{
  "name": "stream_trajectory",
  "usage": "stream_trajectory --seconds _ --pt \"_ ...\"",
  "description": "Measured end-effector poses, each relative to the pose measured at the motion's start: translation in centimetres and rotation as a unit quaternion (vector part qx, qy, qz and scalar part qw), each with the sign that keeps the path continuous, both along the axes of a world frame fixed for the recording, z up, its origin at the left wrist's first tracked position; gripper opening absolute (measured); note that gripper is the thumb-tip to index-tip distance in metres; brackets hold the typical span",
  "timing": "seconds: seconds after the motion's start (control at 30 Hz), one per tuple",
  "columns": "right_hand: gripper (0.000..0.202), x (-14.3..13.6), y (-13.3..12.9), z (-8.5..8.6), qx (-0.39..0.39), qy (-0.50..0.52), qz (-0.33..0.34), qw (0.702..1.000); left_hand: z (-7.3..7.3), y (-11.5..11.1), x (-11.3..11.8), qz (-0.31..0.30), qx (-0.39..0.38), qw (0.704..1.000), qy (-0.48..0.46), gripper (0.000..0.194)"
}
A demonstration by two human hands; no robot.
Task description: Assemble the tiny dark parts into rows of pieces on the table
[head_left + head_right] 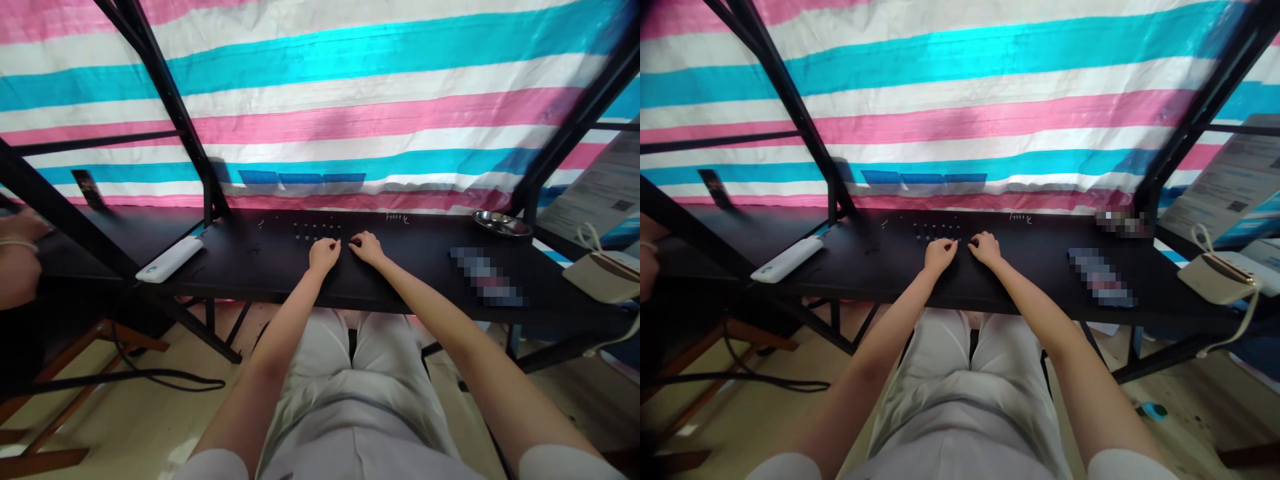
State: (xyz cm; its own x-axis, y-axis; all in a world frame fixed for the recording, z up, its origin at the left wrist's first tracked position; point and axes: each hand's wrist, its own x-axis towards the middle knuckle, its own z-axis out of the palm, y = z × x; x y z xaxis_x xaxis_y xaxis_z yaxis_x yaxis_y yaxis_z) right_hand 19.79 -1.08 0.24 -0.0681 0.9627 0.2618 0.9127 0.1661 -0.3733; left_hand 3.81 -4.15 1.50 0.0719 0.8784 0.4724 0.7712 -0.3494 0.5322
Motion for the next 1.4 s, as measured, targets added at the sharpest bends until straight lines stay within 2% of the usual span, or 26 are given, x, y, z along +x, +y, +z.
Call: stream_trajectory --seconds 0.13,0.33,0.57,0.73,0.93,1.03,1.2,1.4 --pt "0.03 -1.4 1.1 0.1 -0.02 0.015 -0.001 1.0 0.1 0.1 -0.5 0.063 0.007 0.997 -0.042 0.031" --pt "0.034 -3.0 2.2 0.2 -0.029 0.025 -0.005 0.999 0.1 0.2 -0.5 0.066 0.015 0.996 -0.058 0.029" --pt "0.028 -3.5 2.7 0.4 -0.032 0.024 -0.011 0.999 0.2 0.1 -0.5 0.056 0.006 0.997 -0.053 0.03" --pt "0.02 -2.7 2.3 0.1 -0.02 0.026 0.006 0.999 0.1 0.2 -0.4 0.025 0.017 0.998 -0.047 0.03" --pt "0.018 0.4 0.4 -0.8 0.007 0.014 0.036 0.999 -0.2 0.3 -0.4 0.0 0.003 0.998 -0.055 0.027" --pt "0.018 1.4 -0.8 -0.8 0.025 -0.012 0.033 0.999 -0.5 0.5 -0.3 -0.042 0.0 0.995 -0.089 0.022" --pt "0.014 1.1 -2.5 0.0 0.11 -0.105 0.058 0.987 -1.2 0.9 -0.1 -0.129 0.004 0.983 -0.128 0.036" --pt "0.013 0.5 -3.2 0.6 0.19 -0.182 0.081 0.961 -1.6 1.4 0.0 -0.155 0.006 0.98 -0.127 0.018"
